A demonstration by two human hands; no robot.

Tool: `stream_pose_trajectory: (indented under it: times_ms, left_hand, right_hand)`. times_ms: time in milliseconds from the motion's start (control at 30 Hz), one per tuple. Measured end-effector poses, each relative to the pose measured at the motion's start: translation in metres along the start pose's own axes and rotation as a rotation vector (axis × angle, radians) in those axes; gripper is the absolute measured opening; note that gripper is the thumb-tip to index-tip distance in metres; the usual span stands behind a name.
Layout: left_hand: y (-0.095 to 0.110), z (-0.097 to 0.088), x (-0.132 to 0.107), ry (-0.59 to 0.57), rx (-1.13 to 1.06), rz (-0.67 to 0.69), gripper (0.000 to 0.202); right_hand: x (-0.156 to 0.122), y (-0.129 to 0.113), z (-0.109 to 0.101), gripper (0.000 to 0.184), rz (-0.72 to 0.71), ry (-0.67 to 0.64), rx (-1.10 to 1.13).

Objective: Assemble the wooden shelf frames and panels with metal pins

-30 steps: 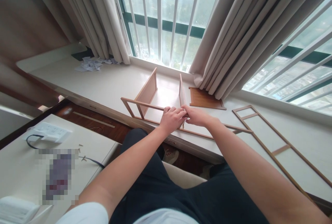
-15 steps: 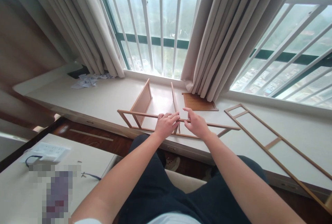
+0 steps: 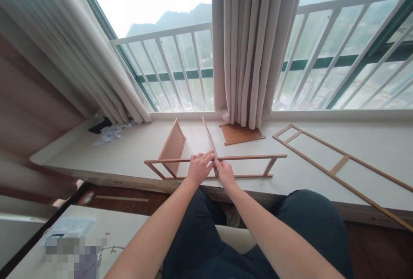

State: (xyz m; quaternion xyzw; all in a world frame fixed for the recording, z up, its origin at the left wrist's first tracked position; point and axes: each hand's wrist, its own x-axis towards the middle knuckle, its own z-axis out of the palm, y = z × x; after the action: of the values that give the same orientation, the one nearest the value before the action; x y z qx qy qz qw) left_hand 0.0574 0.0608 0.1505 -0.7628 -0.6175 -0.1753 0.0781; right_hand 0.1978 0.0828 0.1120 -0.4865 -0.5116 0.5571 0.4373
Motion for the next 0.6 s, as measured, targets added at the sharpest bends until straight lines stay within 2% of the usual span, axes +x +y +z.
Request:
stream_pose_trajectory:
  times_ms: [200, 367, 467, 600]
  left_hand:
    - [-0.017, -0.013, 0.012, -0.093, -0.138, 0.137, 0.026]
    - [-0.037, -0.011, 0.041, -0.155, -0.313, 0.168, 0.034]
    - [-0.047, -0.004, 0.065, -0.300, -0.422, 0.223, 0.038]
    - [-0.055, -0.002, 0.091, -0.545, -0.523, 0.323, 0.025]
  right_hand:
    - [0.007, 0.001, 0.010, 0.045, -0.014, 0.033, 0.093]
    - [0.007, -0.002, 0.017, 0.044, 0.054, 0.064, 0.057]
    - [0.008, -0.002, 0.017, 0.041, 0.060, 0.076, 0.027]
    - [0.010, 0.000, 0.016, 0.037, 0.031, 0.098, -0.042]
